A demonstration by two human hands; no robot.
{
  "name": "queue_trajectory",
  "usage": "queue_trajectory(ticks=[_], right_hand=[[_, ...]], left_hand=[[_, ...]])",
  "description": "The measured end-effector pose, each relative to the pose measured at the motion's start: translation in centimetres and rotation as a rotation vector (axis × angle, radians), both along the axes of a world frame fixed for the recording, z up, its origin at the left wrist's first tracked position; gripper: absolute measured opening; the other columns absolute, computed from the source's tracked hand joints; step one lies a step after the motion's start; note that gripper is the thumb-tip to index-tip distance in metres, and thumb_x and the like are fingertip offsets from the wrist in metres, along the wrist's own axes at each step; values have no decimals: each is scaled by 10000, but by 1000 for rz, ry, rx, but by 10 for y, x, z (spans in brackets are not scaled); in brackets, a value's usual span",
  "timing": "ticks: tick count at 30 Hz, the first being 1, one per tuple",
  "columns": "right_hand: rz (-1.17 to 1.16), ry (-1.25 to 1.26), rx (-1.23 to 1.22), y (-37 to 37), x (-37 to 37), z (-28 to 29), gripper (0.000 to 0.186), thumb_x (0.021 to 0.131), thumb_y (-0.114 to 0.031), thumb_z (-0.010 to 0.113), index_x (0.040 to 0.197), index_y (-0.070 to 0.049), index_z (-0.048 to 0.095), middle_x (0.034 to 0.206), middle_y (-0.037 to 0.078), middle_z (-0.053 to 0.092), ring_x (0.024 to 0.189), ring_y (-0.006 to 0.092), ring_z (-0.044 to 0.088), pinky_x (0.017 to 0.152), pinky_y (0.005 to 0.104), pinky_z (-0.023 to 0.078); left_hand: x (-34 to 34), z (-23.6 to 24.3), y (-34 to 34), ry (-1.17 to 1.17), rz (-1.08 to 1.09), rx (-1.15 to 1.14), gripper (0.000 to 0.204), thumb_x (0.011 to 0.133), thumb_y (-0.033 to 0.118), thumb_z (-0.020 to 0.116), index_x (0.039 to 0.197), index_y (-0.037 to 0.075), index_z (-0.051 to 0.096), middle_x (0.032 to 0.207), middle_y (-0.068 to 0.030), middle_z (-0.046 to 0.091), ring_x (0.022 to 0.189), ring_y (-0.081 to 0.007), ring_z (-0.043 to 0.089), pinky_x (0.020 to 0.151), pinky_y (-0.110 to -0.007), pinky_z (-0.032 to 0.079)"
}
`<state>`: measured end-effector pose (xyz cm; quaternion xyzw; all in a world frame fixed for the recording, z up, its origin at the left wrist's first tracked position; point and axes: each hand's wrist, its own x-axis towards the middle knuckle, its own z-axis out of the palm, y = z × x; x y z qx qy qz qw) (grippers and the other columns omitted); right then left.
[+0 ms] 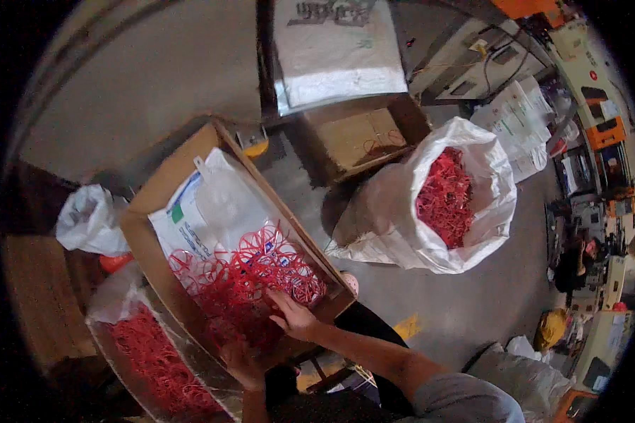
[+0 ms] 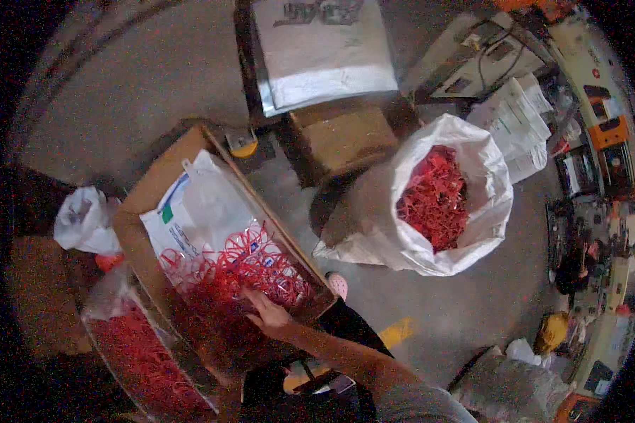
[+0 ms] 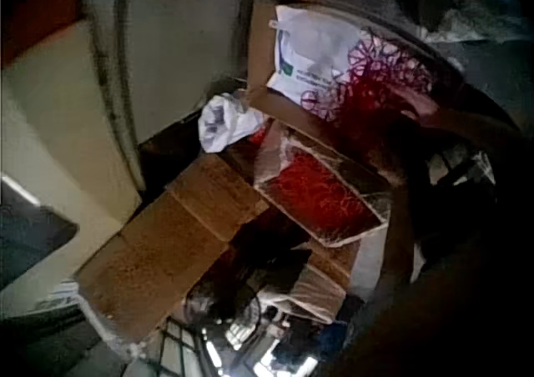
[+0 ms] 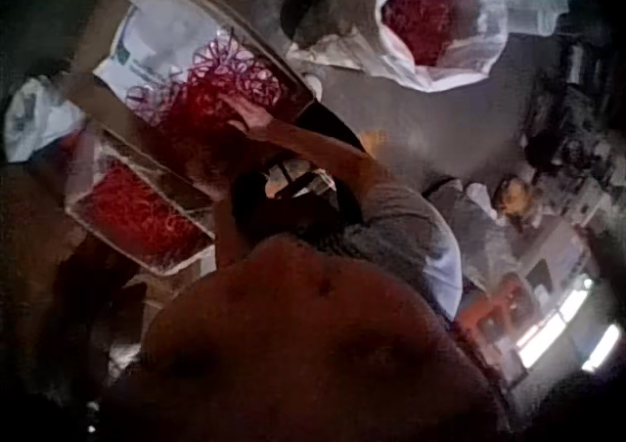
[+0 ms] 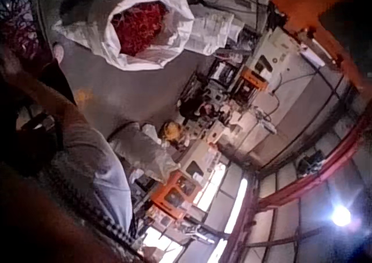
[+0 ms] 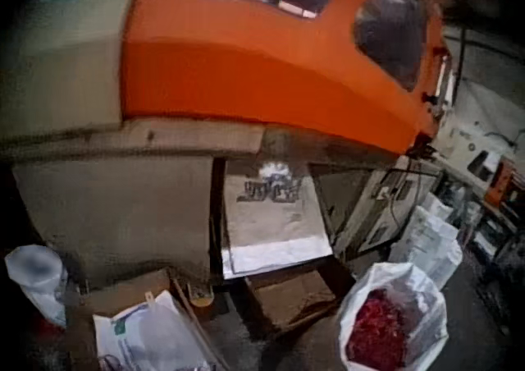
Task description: The person sorts black plastic components from a box into a white sack, then transfers red plastic rings from a sack into a cardboard box. The person handles the items by hand in a factory setting.
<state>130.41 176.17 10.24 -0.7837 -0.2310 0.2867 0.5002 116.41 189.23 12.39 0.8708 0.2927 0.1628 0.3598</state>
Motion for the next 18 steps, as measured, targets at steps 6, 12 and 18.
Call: queue_trajectory(ticks=[6,12,18], right_hand=[[-109,152,-247,-97,-43,133,605,782,-118,574,1304,-72,272,1219,200,394,1077,323,448,875,357,394],[-734,-237,-581,-297,-179,98,482,729,-132,583,1169,-72,393,1019,173,544,898,323,548,723,415,443],[-1293,737,-1021,-439,-337,139,583,696,-192,597,1181,0,336,1049,187,537,877,294,580,679,356,488]], left_hand=[[-17,108,-9,-28,-158,-127,135,824,74,488,843,-3,597,781,-140,564,716,-289,520,654,-365,409],[5,228,-10,351,-452,-115,229,823,184,493,752,-13,587,692,-160,560,616,-284,522,569,-358,414],[24,296,-49,407,-713,41,212,836,184,487,845,0,592,708,-152,576,606,-278,519,561,-376,421]])
